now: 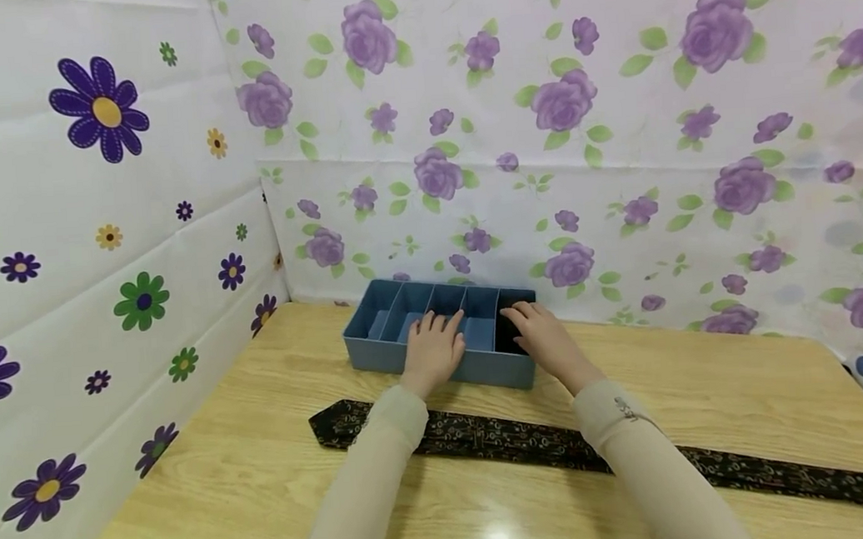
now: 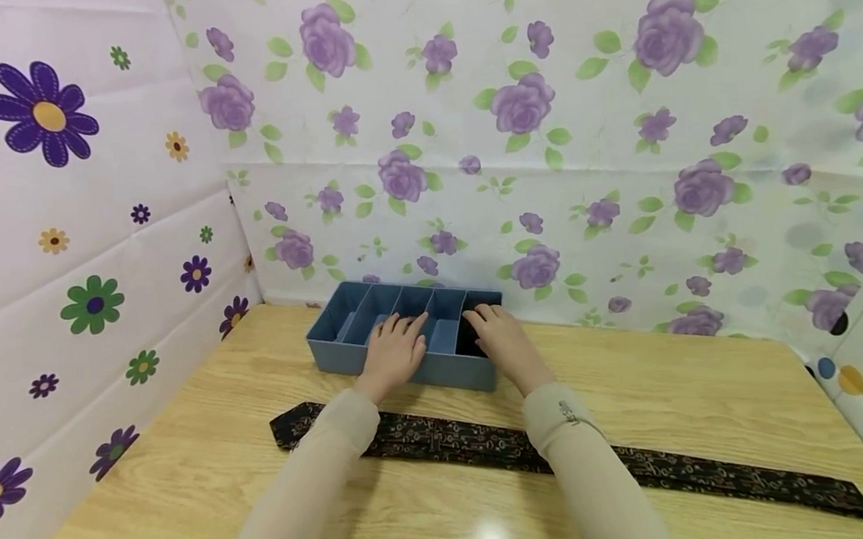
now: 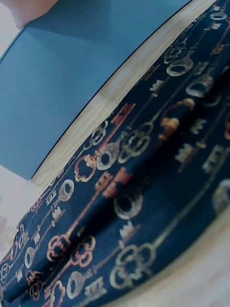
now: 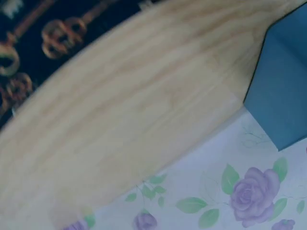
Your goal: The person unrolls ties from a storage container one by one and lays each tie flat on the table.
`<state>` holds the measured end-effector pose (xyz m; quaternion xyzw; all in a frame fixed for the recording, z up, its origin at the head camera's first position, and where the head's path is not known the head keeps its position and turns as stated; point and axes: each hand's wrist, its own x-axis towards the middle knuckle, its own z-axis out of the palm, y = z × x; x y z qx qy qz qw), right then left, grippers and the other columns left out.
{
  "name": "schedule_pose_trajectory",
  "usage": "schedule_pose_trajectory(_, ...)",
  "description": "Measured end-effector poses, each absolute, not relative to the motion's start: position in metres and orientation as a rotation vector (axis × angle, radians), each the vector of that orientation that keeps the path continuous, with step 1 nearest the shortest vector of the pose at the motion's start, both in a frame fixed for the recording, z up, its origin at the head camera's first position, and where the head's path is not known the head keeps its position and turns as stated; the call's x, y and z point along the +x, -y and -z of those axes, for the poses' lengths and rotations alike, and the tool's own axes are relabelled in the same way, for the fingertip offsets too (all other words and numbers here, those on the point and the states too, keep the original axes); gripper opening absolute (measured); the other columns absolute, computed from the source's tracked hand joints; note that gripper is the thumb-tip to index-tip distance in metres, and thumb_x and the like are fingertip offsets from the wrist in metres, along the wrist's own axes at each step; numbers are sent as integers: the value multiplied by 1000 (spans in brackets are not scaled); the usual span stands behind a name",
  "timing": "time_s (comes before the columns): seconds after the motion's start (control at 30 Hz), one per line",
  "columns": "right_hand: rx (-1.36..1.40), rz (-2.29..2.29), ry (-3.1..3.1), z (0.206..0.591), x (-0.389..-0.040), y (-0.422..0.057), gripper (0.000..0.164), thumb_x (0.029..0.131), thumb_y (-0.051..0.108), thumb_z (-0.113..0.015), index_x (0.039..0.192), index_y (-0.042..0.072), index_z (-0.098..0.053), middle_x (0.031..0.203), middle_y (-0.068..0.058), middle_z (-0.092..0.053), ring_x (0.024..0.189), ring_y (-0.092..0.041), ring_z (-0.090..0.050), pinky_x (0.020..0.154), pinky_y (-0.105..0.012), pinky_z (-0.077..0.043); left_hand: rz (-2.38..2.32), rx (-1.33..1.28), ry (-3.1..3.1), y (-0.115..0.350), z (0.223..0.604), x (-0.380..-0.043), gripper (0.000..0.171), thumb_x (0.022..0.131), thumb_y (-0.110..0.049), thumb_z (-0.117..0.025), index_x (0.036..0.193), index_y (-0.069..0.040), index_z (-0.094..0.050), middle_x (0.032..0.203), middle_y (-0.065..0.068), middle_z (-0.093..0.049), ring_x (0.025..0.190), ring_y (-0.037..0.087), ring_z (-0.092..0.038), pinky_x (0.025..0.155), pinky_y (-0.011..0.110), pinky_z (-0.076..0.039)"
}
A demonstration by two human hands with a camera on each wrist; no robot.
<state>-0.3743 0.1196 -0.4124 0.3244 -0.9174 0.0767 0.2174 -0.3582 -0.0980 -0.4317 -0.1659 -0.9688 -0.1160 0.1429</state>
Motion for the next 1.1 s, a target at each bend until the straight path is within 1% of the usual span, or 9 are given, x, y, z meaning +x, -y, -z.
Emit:
schedule_pose_trajectory(0.1, 879, -131, 2561, 413, -377, -118, 52, 80, 10, -75, 127, 4, -55, 120, -15, -58, 109, -31, -56, 92, -40, -50, 323, -475, 2817, 96, 432, -360, 46, 103, -31, -32, 148, -19, -34, 136, 15, -49, 135, 35, -34, 112, 52, -26)
schedule_pose_trajectory(0.23, 860, -85, 2577, 413, -378, -116, 45, 82, 7, -72, 125, 3, -57, 118, -16, -58, 108, -30, -57, 91, -39, -50, 298, -460, 2842, 97, 433, -361, 47, 103, -32, -31, 149, -22, -31, 137, 13, -49, 135, 33, -35, 112, 51, -27)
schedule_pose_trajectory(0.3, 853, -60, 2585, 414, -378, -115, 44, 83, 5, -71, 124, 3, -57, 118, -16, -58, 107, -31, -57, 90, -39, -51, 302, -454, 2843, 97, 435, -360, 47, 103, -32, -32, 149, -22, -31, 137, 13, -50, 134, 32, -36, 111, 51, -27)
schedule_pose_trajectory(0.5, 781, -9, 2683, 413, -379, -111, 55, 83, 3, -70, 134, 3, -49, 127, -19, -52, 117, -34, -52, 92, -44, -50, 330, -459, 2826, 97, 437, -358, 47, 103, -33, -33, 149, -22, -31, 134, 11, -53, 133, 32, -38, 110, 51, -29)
schedule_pose_trajectory(0.6, 751, -3, 2739, 413, -382, -107, 58, 85, 3, -68, 138, 3, -44, 132, -19, -50, 121, -34, -50, 93, -45, -49, 337, -453, 2809, 99, 437, -359, 47, 103, -32, -33, 149, -22, -31, 132, 11, -54, 132, 32, -39, 109, 51, -30)
schedule_pose_trajectory(0.73, 719, 1, 2835, 413, -383, -108, 52, 92, 3, -58, 141, 1, -41, 136, -18, -49, 125, -35, -47, 95, -47, -48, 315, -436, 2825, 98, 438, -360, 47, 103, -32, -33, 149, -22, -31, 133, 11, -53, 132, 32, -39, 110, 50, -29)
schedule_pose_trajectory(0.83, 678, 4, 2889, 410, -383, -108, 45, 94, 0, -52, 138, 1, -45, 138, -18, -48, 127, -34, -45, 95, -48, -47, 315, -442, 2811, 96, 436, -360, 47, 103, -31, -34, 148, -21, -32, 132, 11, -54, 132, 32, -39, 109, 50, -30)
schedule_pose_trajectory(0.97, 675, 65, 2909, 407, -383, -108, 43, 94, 9, -57, 135, 0, -49, 140, -17, -47, 129, -34, -44, 95, -48, -47, 328, -435, 2806, 95, 433, -359, 46, 103, -31, -35, 148, -20, -33, 131, 12, -54, 130, 33, -41, 109, 51, -30)
schedule_pose_trajectory(1.1, 716, 63, 2947, 404, -383, -108, 50, 91, 19, -63, 134, -2, -47, 145, -20, -40, 135, -35, -38, 102, -48, -42, 317, -443, 2819, 94, 433, -357, 47, 103, -31, -34, 149, -21, -32, 131, 12, -55, 129, 32, -42, 108, 50, -31)
